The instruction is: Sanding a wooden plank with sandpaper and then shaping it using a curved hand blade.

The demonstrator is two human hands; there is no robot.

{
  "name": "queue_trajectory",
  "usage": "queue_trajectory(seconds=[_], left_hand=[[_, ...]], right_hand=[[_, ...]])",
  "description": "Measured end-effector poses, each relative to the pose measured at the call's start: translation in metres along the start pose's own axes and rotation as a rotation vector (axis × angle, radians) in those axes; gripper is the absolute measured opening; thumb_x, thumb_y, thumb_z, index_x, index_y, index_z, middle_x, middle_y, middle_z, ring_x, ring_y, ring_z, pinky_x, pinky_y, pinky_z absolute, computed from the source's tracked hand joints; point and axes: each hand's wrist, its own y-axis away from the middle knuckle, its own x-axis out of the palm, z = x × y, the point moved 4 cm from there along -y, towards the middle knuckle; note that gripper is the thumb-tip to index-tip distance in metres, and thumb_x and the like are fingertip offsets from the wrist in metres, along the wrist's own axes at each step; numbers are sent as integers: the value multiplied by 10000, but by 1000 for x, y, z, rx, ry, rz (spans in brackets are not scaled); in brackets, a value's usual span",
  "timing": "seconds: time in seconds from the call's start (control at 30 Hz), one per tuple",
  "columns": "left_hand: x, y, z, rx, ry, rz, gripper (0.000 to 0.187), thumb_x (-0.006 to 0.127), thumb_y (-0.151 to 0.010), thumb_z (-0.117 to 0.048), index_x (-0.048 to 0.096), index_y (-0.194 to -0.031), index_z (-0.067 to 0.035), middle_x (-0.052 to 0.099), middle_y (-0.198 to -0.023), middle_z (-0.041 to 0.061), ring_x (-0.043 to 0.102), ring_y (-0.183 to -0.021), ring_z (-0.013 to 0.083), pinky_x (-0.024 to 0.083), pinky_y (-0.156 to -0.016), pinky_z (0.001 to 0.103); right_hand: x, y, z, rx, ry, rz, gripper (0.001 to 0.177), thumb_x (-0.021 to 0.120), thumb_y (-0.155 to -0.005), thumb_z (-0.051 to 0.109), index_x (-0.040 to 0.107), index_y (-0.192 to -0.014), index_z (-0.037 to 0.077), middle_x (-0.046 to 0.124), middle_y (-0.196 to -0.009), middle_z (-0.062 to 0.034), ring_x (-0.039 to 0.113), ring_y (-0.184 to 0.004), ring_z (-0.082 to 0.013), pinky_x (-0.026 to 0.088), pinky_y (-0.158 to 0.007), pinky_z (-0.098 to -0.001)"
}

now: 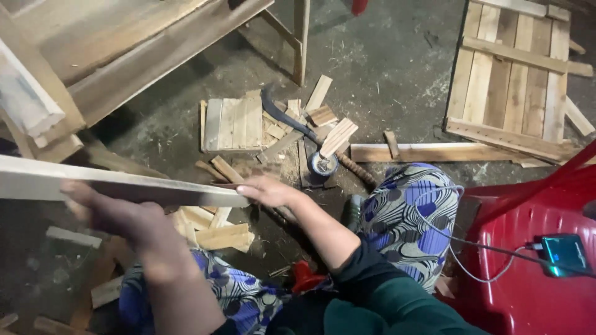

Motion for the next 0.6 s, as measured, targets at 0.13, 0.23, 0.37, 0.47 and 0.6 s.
queue_trajectory(seconds=[0.13, 0.23, 0.37, 0.47, 0.6], left_hand=[[-6, -8, 43, 24, 42, 42, 1113, 455, -973, -856, 112, -1537, 41, 275, -1525, 333, 323, -1495, 485, 374, -1225, 644], [-14, -11, 74, -9, 92, -60, 816, 477, -1099, -591, 165, -1544, 17, 233, -1568, 310, 355, -1498, 438, 352, -1261, 554], [11, 8, 81, -63, 47, 328, 372, 535, -1007, -190, 458, -1338, -38, 480, -1193, 121, 478, -1020, 246, 442, -888, 388], [23, 27, 104, -182, -84, 415, 305, 707, -956, -233, 641, -1206, -70, 652, -1050, 53, 595, -892, 145, 496, -798, 307], [61, 37, 38, -68, 48, 620, 438, 544, -1024, -197, 533, -1435, -46, 584, -1460, 182, 486, -1435, 278, 320, -1215, 466]], right_hand=[[-17, 16, 75, -176, -222, -128, 439, 467, -1056, 293, 570, -1412, 59, 694, -1336, -106, 710, -1076, -226, 549, -973, -331], [-17, 16, 74, -211, -178, -229, 397, 482, -1055, 273, 602, -1393, 102, 753, -1184, -129, 721, -869, -218, 577, -818, -344], [-10, 21, 72, -270, -352, -495, 387, 479, -1079, 240, 617, -1409, 93, 686, -1343, -131, 664, -1197, -266, 527, -1037, -391], [-11, 24, 85, -386, -415, -629, 377, 495, -1098, 224, 622, -1435, 113, 675, -1361, -134, 628, -1285, -284, 506, -1082, -425], [-23, 23, 85, -412, -315, -869, 382, 520, -1083, 206, 616, -1441, 112, 676, -1369, -127, 633, -1284, -268, 510, -1094, -409]])
